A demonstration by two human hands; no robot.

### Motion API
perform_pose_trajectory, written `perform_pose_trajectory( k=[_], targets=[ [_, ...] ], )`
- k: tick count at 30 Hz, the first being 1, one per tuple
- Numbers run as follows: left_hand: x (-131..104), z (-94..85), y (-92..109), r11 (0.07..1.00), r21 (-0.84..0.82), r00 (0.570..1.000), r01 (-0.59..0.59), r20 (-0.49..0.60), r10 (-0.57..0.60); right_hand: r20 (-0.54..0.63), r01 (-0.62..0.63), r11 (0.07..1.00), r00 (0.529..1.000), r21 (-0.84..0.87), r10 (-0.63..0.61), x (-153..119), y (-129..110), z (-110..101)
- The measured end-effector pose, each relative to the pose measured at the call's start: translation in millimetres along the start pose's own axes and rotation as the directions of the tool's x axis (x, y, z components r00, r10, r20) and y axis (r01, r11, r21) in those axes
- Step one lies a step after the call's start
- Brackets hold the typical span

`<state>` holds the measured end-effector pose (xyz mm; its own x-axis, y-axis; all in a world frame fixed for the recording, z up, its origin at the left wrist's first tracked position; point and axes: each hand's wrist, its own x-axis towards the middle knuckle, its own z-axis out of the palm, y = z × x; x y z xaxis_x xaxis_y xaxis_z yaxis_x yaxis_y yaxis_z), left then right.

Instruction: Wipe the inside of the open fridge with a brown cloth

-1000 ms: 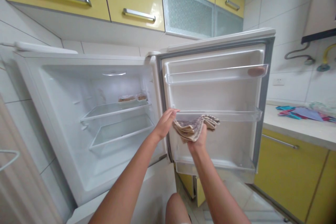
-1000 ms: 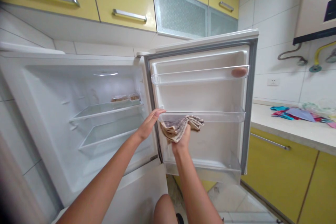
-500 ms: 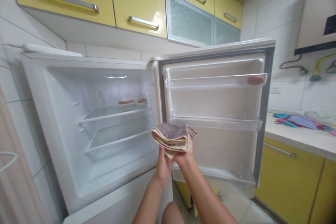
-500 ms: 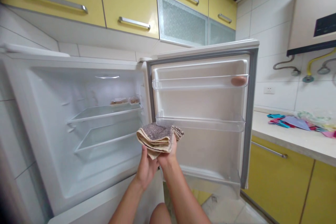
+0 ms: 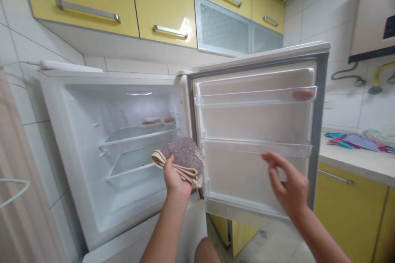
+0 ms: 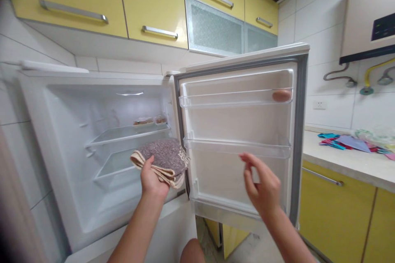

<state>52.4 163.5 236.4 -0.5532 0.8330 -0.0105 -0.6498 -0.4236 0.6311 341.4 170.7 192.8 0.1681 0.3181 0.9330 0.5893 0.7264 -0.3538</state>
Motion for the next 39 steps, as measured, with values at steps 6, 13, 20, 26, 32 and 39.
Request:
perform_pose_trajectory(
  k=[6,13,20,26,32,39],
  targets=[
    [22.3,27.5,-11.1,0.642,0.479,0.801,-0.599,0.354,0.483,-0.092,0.163,0.936,0.975,-0.311,-0.200,34.6,62.3,-73.4],
    [51.9,48.7,-27.7,0.025,0.599,0.585,-0.801,0.771,0.251,0.038,-0.043,0.999,0.998,0.020,0.042,28.1,100.6,-70.6],
    [5.1,80.4,-29.3,-0.476,0.358,0.389,-0.803,0.921,0.035,0.009,-0.148,0.950,0.988,0.276,0.151,27.1,98.3,-59.9],
    [-62.3,148.0,-77.6,-0.444,0.150,0.284,-0.884,0.925,-0.253,-0.023,-0.117,0.964,0.992,0.239,0.126,25.2,100.0,-55.7],
    [-90.2,177.4,-97.4,-0.397,0.112,0.277,-0.911,0.879,-0.389,-0.040,-0.081,0.984,0.995,0.159,0.088,26.6,100.4,-56.2],
    [-34.3,146.1,-57.6,-0.330,0.267,0.370,-0.906,0.877,-0.307,-0.061,-0.082,0.993,0.994,0.083,0.087,29.0,98.0,-54.7]
  ],
)
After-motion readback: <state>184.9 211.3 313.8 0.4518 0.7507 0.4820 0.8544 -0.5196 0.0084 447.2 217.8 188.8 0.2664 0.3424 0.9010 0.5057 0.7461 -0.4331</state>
